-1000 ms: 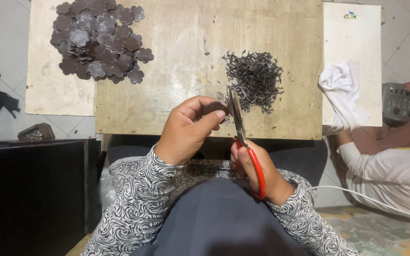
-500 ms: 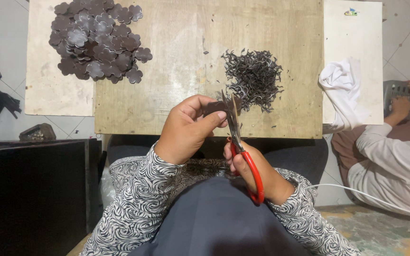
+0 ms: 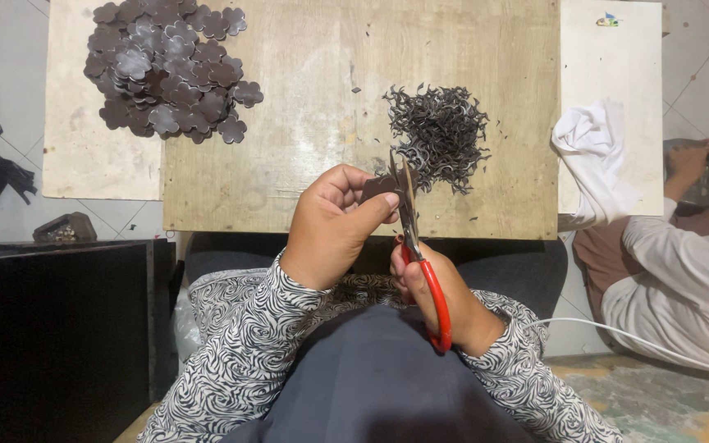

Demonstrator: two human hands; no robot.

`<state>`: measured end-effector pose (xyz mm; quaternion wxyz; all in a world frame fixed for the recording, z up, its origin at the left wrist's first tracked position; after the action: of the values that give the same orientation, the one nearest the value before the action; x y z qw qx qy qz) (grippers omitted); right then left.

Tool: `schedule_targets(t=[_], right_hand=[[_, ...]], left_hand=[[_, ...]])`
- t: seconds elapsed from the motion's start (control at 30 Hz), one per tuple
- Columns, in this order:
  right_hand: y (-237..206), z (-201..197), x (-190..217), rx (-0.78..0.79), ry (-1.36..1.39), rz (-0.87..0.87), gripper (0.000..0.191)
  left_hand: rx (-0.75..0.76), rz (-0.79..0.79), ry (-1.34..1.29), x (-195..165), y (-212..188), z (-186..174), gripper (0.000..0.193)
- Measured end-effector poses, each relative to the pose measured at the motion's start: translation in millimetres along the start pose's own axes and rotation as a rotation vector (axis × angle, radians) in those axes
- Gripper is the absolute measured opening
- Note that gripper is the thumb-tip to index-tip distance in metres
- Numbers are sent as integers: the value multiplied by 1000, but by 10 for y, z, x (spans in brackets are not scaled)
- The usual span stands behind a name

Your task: The person sits on the floor and uses red-handled scissors to trim the edges of dark brown flower-shaped pieces. They hold each piece in the left hand and cut with the right hand, placing finished pieces into a pile on the left and scraps in the center.

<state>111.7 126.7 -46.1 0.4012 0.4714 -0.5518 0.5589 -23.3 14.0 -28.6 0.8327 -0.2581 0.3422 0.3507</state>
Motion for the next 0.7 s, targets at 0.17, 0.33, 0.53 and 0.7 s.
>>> schedule_targets(t=[0.17,0.33,0.53,0.7], right_hand=[[-15,-20,-22,-96,-119,36,57],[-10,-20,-71,-117,-93,80,56],[19,-14,-25,-16,-59,-3,58],[20,-6,76,40,-141,-51,62]], left_hand=[[-9,-2,-9,14,5,-17,16],[-18,17,90,-22,1,-52,16],[-39,-35,91,-122,-12,-68,17],[2,-23,107,-162,-17,-38,25]])
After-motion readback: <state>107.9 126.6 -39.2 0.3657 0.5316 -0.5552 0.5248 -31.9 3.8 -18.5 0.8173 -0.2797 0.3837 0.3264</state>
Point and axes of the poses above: each hand's wrist, its own y-axis towards the middle knuckle, its own z-axis out of the palm, x = y × z, the point moved 4 cm from there along y, towards the middle knuckle, and after that the axes turned 13 degrees about -y, right-handed, at the moved point
